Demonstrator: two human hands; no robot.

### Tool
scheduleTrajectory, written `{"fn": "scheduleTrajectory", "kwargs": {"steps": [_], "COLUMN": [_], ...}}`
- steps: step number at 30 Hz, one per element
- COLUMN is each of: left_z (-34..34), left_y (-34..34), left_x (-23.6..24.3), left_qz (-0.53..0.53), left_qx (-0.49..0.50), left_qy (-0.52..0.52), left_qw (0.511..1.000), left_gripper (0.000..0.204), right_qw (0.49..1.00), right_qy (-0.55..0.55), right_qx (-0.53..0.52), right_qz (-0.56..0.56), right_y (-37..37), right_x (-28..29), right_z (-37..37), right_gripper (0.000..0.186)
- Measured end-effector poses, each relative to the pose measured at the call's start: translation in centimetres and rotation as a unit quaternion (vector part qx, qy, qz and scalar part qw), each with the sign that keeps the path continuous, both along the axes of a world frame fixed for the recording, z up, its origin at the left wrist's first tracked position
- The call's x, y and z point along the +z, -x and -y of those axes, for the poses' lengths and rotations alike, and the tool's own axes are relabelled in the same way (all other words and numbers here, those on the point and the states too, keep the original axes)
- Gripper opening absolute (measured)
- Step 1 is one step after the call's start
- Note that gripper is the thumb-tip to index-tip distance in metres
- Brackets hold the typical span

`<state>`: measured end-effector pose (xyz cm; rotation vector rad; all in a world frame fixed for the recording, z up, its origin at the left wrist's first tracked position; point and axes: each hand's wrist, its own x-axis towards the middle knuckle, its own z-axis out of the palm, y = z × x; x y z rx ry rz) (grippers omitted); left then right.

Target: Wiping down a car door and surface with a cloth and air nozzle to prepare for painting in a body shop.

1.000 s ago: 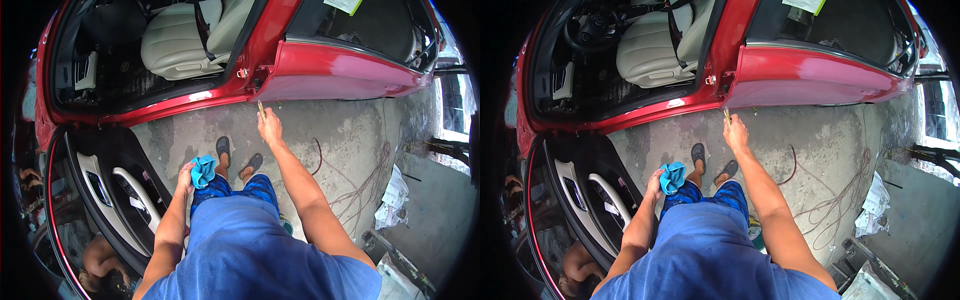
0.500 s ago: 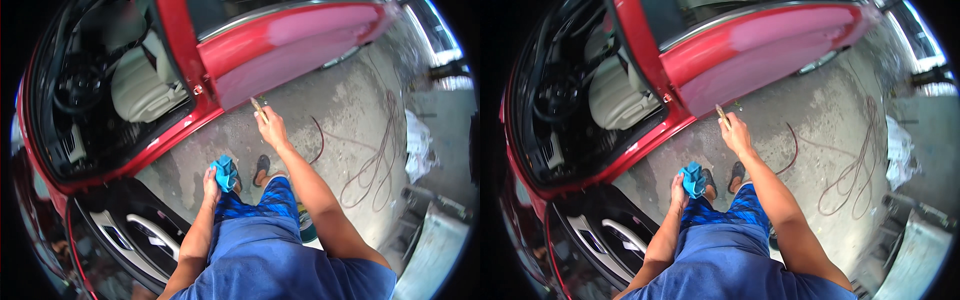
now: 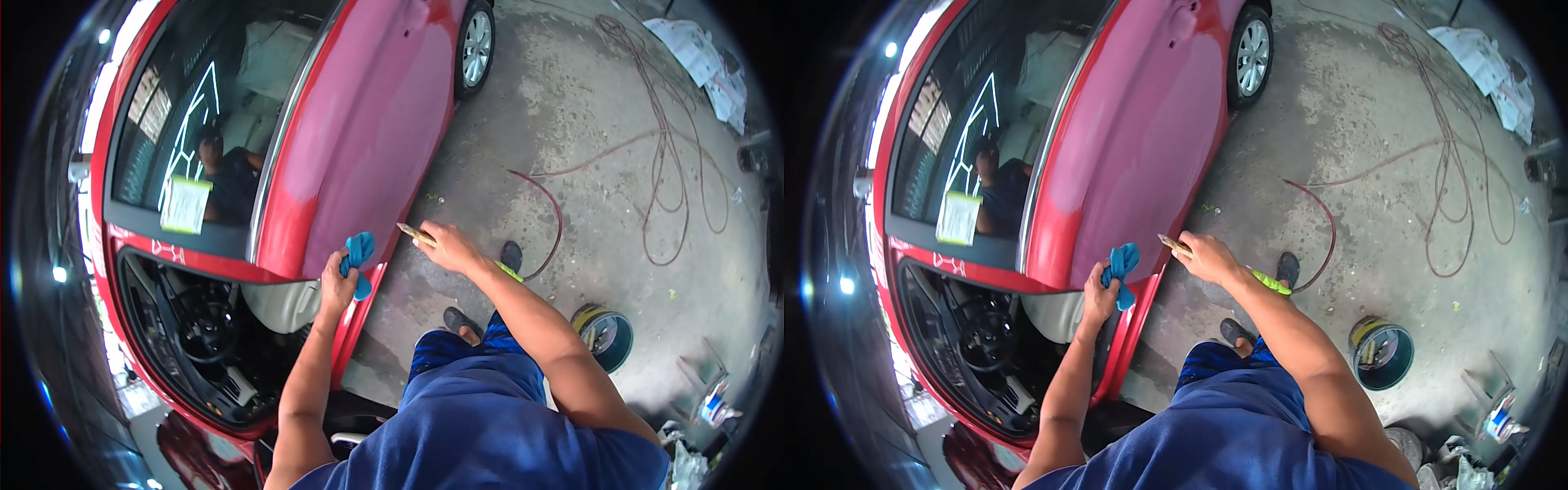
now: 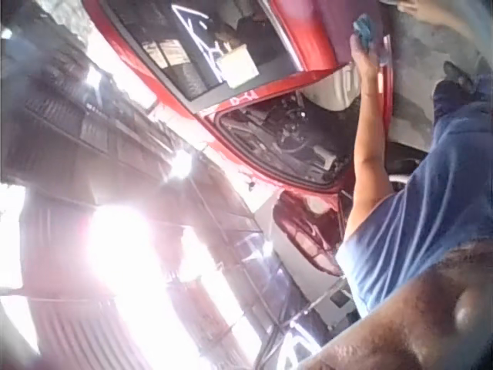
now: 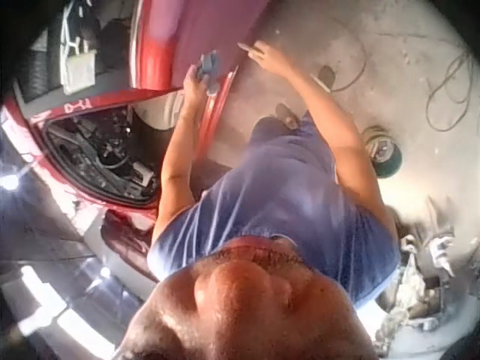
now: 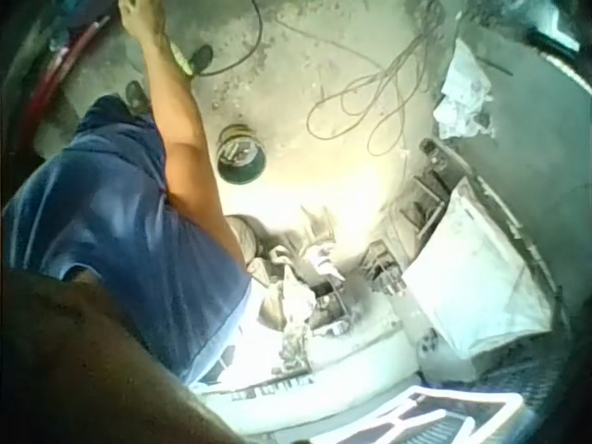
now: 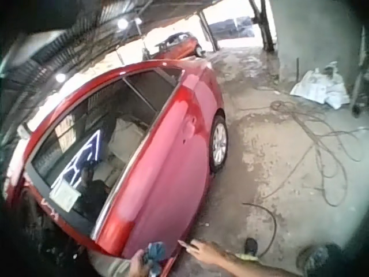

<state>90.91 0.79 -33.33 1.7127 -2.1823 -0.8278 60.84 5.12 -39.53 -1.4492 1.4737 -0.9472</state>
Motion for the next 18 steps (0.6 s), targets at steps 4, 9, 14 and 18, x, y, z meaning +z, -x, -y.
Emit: {"fn": "scheduleTrajectory", "kwargs": {"steps": [4,9,14,18], "left_z": [4.7,7.6,14.6,30.8], "left_y": [6.7,0.9,2.3,22.9], "left_x": [4.4,-2.9,-10.0,-8.5], "left_qz": [0.234,0.525,0.552,0.546], "left_qx": [-0.165,-0.406,-0.531,-0.513], "left_qy": [0.087,0.001,0.092,0.304], "left_qw": [0.954,0.748,0.637,0.588], "left_gripper": [0.060,0.075,0.090,0.076], "right_qw": [1.000,0.999,0.999,0.982], "right_qy": [0.015,-0.001,-0.013,-0.037], "right_qx": [0.005,0.023,-0.049,-0.180], "right_qz": [0.006,0.029,0.014,0.047], "right_y": [2.7,4.3,3.5,3.4], "right_x": [-1.0,-1.9,-2.8,-2.7], "right_z": [-0.1,0.0,-2.3,-2.0], "right_gripper": [0.026,0.028,0.027,0.024]}}
